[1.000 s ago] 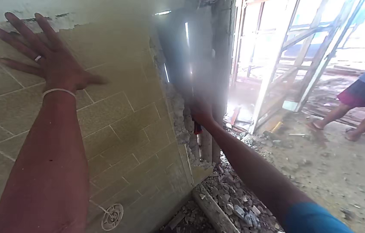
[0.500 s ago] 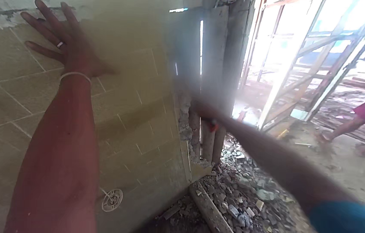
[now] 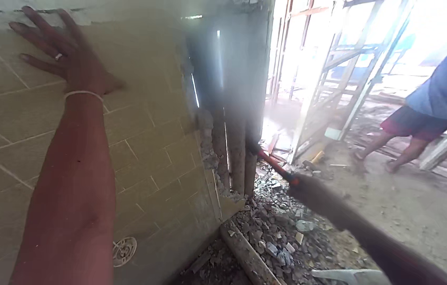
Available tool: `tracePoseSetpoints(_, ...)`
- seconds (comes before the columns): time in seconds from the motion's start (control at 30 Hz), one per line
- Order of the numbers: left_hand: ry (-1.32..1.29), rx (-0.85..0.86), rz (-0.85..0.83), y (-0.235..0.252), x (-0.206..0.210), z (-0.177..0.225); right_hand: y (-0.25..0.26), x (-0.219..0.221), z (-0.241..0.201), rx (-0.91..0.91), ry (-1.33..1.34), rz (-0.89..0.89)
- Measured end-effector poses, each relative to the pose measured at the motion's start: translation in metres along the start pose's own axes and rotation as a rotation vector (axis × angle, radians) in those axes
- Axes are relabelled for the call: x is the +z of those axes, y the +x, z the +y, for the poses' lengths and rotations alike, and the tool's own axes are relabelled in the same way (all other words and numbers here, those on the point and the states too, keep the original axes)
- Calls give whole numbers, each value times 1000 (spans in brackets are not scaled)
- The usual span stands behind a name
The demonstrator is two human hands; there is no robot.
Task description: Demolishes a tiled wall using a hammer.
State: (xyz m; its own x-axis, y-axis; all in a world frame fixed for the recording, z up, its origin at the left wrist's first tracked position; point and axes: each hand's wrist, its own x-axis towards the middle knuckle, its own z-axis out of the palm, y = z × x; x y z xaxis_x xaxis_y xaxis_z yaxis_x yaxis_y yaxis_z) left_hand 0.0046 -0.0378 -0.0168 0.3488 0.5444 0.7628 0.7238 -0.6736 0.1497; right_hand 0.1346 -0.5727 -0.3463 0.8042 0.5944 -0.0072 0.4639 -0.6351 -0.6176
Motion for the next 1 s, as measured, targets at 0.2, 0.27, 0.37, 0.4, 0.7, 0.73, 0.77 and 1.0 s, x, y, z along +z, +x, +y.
tracePoseSetpoints(0.2,28,-44,-55,0,-1,15,46,27,-59,-32,690,5)
tracePoseSetpoints(0.27,26,-58,-49,5,3,13,78,9,-95,-108,776,50)
tracePoseSetpoints(0.37,47,-63,-38,12,10,10,129,-12,-142,-190,779,97)
tracePoseSetpoints(0.4,50,-64,-41,12,10,9,143,-18,-158,-223,790,92)
tracePoseSetpoints(0.7,68,-44,-52,10,16,2,236,69,-94,-230,32,78)
tracePoseSetpoints(0.73,65,-43,-48,11,14,2,232,88,-63,-169,-18,24)
tracePoseSetpoints(0.77,63,-38,-43,12,13,2,223,104,-32,-114,-40,-17)
tracePoseSetpoints(1.0,137,-72,-58,21,23,0,188,122,26,152,53,-36)
